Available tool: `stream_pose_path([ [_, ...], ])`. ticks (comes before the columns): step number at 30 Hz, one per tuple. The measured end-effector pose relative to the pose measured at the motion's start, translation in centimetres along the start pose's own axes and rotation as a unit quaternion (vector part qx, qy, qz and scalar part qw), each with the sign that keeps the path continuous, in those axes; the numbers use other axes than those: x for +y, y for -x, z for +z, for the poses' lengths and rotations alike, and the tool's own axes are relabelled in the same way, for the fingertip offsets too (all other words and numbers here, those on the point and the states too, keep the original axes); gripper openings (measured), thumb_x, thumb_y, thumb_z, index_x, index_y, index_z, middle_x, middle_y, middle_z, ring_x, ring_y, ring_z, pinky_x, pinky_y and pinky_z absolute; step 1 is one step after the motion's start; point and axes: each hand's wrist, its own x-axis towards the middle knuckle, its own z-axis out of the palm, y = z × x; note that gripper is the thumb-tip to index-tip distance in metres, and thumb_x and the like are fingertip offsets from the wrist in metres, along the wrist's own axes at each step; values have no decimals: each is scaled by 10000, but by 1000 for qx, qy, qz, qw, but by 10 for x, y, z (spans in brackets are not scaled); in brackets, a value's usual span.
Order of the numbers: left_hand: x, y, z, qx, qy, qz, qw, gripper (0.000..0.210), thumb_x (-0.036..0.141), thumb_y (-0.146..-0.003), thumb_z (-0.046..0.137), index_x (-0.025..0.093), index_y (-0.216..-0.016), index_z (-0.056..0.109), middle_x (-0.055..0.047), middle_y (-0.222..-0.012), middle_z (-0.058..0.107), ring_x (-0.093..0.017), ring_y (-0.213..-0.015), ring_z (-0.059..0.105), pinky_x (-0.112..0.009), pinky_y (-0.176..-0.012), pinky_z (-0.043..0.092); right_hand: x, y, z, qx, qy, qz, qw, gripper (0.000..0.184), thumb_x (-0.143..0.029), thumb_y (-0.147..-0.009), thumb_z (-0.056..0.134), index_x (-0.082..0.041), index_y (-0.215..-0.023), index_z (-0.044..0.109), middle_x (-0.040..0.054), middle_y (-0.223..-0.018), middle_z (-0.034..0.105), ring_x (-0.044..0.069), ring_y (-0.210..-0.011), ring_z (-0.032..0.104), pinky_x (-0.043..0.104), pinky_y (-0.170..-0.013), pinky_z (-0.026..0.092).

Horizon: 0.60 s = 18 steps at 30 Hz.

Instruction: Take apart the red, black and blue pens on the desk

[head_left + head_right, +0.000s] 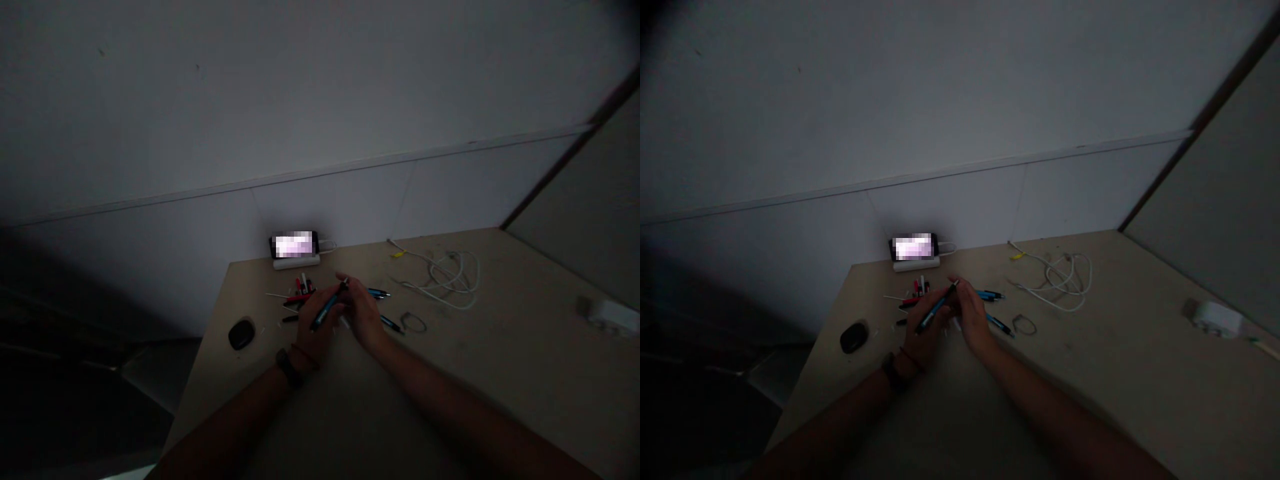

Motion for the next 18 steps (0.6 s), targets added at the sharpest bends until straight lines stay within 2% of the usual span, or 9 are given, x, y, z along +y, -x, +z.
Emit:
stream_pose_path([
  [3,2,-2,2,3,30,-51,998,377,486,-920,613,233,-1177,722,-82,-1064,749,-213,-892,695,-383,-855,553,0,-5,-3,32,-6,12,999,469,-673,-861,555,-220,-780,645,18,-643,623,182,-584,574,290,-531,471],
  [6,1,-3,1,0,72,-123,990,400,533,-913,598,216,-1114,736,-37,-826,737,-152,-606,627,-316,-628,539,4,-6,-3,-7,-20,51,998,476,-681,-844,579,-235,-678,557,-7,-542,574,169,-471,522,290,-461,441],
  [9,-2,-5,1,6,122,-154,981,363,532,-883,638,212,-1027,732,-7,-701,692,-138,-555,594,-281,-547,497,7,-4,-2,-45,-21,69,996,500,-689,-854,566,-230,-656,558,-14,-498,560,160,-427,511,288,-444,433],
  [13,-3,-9,4,6,171,-167,971,366,547,-844,681,193,-932,672,11,-633,652,-120,-517,574,-245,-494,454,6,-1,1,-68,-8,66,996,562,-688,-866,558,-222,-554,523,-14,-446,527,145,-414,510,272,-439,413],
  [18,-3,-9,6,12,197,-198,960,449,639,-866,596,205,-785,517,66,-500,524,-90,-421,488,-210,-434,380,-1,2,3,-119,4,63,991,623,-688,-897,516,-223,-483,496,-4,-413,516,156,-421,551,282,-471,436],
])
